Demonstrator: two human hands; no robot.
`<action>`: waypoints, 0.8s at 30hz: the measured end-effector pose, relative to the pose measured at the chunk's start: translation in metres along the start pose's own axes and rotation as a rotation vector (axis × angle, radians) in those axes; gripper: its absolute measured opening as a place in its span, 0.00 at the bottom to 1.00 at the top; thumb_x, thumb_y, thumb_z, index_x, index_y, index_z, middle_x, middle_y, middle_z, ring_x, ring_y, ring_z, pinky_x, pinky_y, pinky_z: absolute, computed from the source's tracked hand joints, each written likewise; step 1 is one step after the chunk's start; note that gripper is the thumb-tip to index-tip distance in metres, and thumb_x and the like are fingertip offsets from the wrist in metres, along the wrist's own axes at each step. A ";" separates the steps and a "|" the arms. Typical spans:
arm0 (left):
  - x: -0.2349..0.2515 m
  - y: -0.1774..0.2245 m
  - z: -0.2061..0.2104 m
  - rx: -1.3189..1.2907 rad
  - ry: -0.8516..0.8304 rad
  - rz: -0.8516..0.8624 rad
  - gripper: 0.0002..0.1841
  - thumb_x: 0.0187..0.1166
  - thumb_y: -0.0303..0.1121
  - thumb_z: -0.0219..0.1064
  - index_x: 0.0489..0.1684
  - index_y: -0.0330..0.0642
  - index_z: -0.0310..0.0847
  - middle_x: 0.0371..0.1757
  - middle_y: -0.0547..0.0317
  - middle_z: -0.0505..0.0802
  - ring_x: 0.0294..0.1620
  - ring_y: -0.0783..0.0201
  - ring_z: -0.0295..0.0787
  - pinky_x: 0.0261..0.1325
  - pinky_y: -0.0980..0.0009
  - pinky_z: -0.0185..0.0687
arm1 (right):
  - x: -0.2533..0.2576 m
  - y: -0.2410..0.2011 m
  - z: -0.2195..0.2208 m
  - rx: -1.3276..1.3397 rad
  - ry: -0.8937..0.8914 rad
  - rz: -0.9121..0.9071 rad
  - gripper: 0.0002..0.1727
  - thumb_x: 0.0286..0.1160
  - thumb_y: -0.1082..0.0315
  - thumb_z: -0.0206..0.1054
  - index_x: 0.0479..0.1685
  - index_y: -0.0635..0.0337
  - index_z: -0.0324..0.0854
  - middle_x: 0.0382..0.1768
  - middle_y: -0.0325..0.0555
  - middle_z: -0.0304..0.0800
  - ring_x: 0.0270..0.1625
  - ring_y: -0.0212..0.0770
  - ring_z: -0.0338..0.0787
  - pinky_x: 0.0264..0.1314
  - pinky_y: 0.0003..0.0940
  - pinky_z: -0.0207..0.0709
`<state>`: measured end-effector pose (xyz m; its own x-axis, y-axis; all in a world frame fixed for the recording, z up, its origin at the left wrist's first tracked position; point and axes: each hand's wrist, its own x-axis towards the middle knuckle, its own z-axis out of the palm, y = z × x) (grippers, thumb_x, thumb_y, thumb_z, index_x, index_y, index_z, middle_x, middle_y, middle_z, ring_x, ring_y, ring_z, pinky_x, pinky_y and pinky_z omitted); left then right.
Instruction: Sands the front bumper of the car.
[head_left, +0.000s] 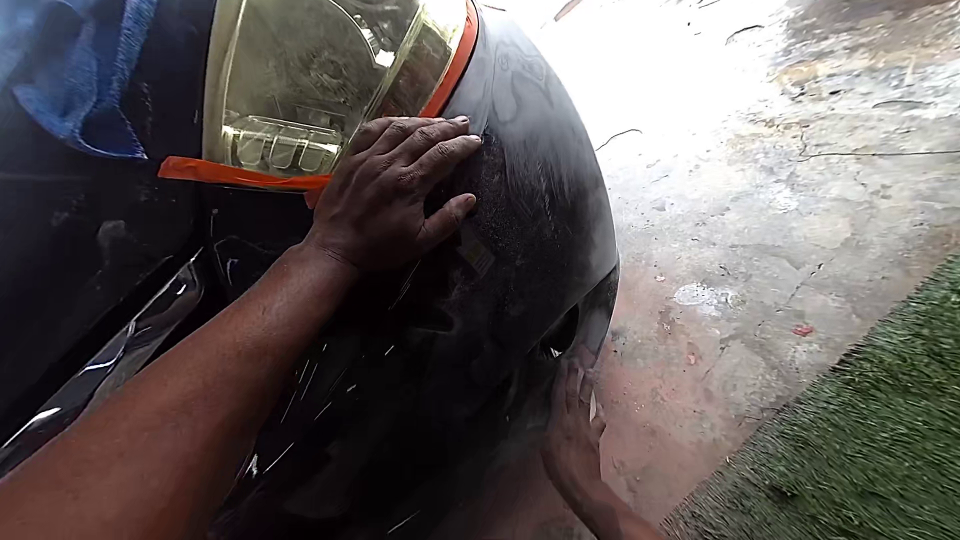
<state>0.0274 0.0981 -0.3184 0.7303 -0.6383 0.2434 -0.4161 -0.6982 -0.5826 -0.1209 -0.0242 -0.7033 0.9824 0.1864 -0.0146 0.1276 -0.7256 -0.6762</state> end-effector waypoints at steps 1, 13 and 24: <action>0.001 0.002 0.002 0.002 0.005 -0.001 0.31 0.85 0.60 0.50 0.82 0.57 0.75 0.83 0.62 0.81 0.86 0.59 0.71 0.88 0.55 0.56 | 0.020 0.000 -0.011 -0.013 -0.031 0.071 0.57 0.68 0.76 0.67 0.98 0.58 0.32 0.98 0.51 0.31 0.98 0.62 0.37 0.81 0.79 0.55; 0.007 0.006 0.003 -0.013 0.023 -0.035 0.29 0.85 0.58 0.52 0.80 0.58 0.78 0.82 0.63 0.82 0.85 0.60 0.72 0.89 0.58 0.56 | -0.003 0.061 0.006 -0.195 0.180 -0.411 0.47 0.69 0.81 0.62 0.96 0.54 0.53 0.94 0.50 0.54 0.94 0.61 0.58 0.78 0.81 0.58; 0.005 0.008 0.003 -0.015 0.025 -0.036 0.29 0.84 0.58 0.52 0.80 0.58 0.78 0.82 0.63 0.82 0.85 0.61 0.72 0.89 0.58 0.56 | -0.023 0.038 0.022 -0.167 0.239 -0.467 0.37 0.78 0.74 0.54 0.92 0.62 0.59 0.91 0.57 0.60 0.91 0.62 0.63 0.80 0.80 0.56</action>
<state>0.0298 0.0905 -0.3241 0.7313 -0.6203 0.2836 -0.3977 -0.7255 -0.5617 -0.1417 -0.0416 -0.7451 0.8172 0.3723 0.4400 0.5584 -0.7007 -0.4441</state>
